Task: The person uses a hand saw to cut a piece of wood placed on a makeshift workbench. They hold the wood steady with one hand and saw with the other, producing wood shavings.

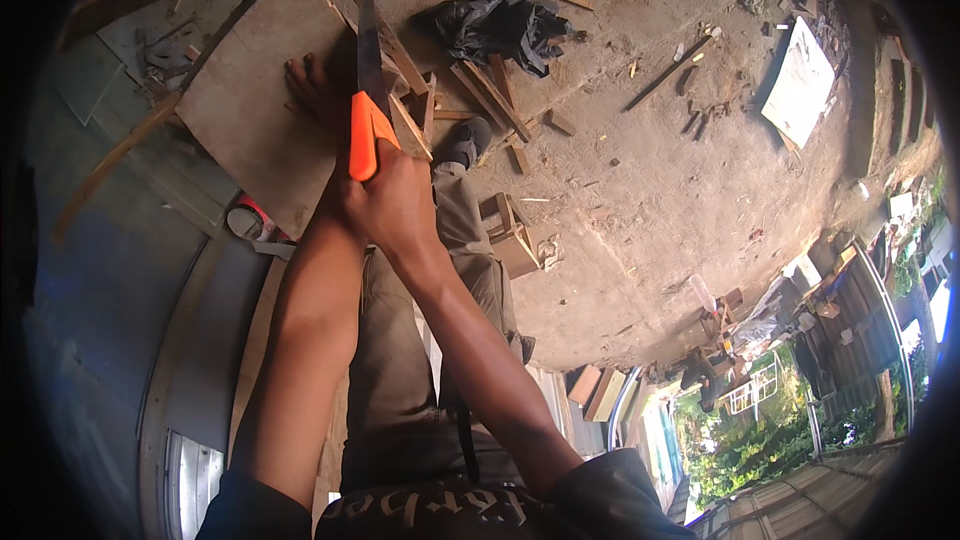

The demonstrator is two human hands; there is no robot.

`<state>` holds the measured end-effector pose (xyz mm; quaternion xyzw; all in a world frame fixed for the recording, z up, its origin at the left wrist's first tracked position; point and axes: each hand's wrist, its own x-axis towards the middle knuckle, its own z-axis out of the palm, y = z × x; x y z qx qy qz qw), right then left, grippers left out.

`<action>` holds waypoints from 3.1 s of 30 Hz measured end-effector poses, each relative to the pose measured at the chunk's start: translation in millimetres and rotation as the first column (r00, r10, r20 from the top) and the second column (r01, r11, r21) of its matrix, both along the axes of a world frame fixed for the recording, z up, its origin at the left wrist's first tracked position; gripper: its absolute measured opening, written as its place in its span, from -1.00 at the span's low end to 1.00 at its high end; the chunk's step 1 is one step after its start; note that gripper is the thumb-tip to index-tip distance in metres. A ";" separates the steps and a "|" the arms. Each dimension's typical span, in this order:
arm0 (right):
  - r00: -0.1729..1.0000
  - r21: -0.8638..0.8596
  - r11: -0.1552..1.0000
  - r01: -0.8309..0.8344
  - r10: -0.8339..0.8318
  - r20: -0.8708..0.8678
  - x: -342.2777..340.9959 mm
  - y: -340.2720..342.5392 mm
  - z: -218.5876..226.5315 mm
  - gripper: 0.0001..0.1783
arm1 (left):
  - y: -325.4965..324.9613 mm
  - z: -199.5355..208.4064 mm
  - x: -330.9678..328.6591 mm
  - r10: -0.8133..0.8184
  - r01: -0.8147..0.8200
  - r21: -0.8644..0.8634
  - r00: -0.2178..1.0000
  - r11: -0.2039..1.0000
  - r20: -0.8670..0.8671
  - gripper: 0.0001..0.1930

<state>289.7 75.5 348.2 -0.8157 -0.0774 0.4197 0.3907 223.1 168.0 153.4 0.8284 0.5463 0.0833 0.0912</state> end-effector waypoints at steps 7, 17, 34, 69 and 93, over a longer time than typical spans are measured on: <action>0.994 0.047 0.999 -0.023 0.028 -0.110 -70.4 -136.5 118.9 -0.93 | -6.3 17.0 7.9 0.000 0.000 -0.002 1.000 1.000 0.021 -0.18; 0.992 0.059 0.997 -0.040 0.047 -0.114 21.3 17.8 -17.3 -0.73 | -6.2 6.5 -5.1 -0.045 0.045 -0.004 0.998 0.999 -0.051 -0.07; 0.980 0.247 0.963 0.105 -0.143 0.142 -62.2 -75.9 -30.7 -0.75 | -4.5 21.3 11.4 0.006 -0.006 -0.003 0.996 1.000 -0.093 0.16; 0.968 0.197 0.980 0.028 -0.075 0.238 -44.8 -48.8 -75.9 -0.92 | -10.1 25.7 17.7 0.016 -0.015 -0.030 0.998 0.999 0.054 -0.30; 0.987 0.050 0.999 -0.016 0.007 0.163 -143.7 -201.1 8.4 -0.74 | -6.8 14.8 3.3 0.011 -0.011 0.020 1.000 1.000 -0.018 -0.22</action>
